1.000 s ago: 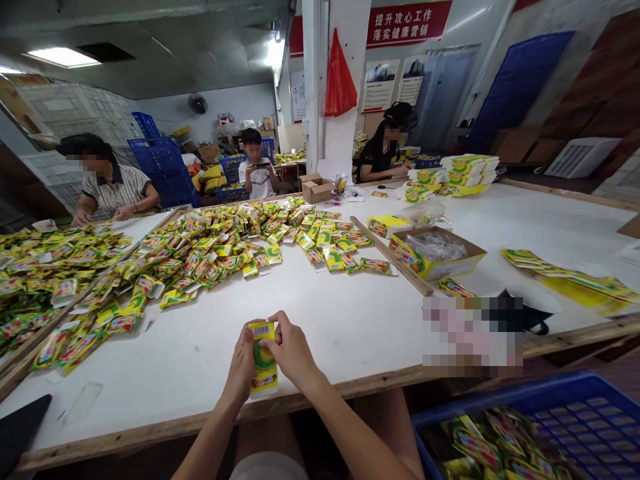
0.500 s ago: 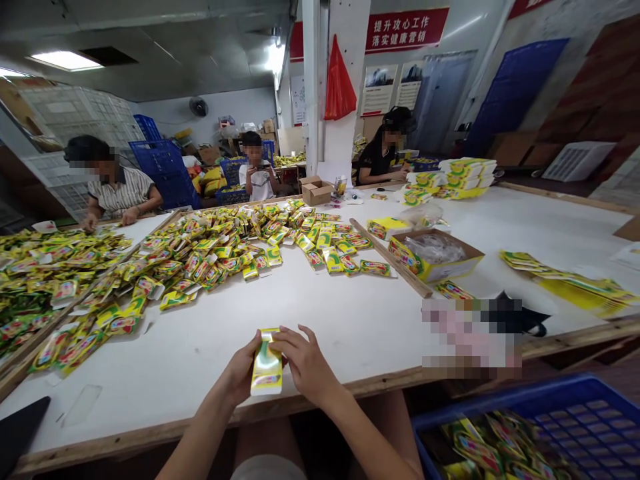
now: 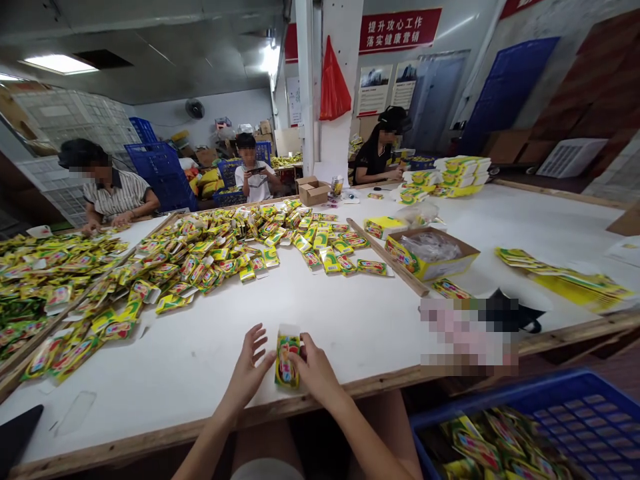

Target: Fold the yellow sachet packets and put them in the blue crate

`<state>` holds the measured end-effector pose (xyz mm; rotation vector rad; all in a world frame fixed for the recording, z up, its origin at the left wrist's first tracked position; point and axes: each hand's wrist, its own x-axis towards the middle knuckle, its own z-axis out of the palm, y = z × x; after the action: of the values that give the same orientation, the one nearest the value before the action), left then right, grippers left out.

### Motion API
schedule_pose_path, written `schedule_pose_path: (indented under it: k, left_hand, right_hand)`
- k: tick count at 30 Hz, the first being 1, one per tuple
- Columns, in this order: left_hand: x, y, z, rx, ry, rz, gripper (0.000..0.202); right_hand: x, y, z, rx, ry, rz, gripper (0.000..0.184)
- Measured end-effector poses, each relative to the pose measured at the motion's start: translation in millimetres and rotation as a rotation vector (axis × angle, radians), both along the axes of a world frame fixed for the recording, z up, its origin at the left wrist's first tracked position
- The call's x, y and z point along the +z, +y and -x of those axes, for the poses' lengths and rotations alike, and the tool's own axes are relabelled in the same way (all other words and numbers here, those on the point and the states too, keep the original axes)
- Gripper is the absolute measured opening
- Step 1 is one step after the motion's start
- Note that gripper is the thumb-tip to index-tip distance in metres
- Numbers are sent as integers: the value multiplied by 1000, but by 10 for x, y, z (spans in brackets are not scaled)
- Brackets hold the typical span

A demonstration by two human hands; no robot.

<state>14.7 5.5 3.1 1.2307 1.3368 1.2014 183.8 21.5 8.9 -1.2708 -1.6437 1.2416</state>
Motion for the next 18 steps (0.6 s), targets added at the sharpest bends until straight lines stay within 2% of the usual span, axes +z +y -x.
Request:
schedule_pose_path:
  k: [2,5,9,13,18]
  left_hand:
    - [-33,-24,-17,-117,-14,-103,56]
    - [-39,-46,-49,-166,-61,-88,48]
    - [-29,-54,-38,-258,-101,-88,50]
    - [-21,-36,47,-300,-13,-82,29]
    - [-9,-25,65,-275,-11,-140,22]
  right_hand:
    - [-38,-12,15,-10,70,55,42]
    - [-34,-50,20,-76,179,6,50]
    - [17,-66,-13,-23,269,-26,38]
    - [57,-17,-15,61,163,-67,22]
    - [60,89,57,66,93,-100,26]
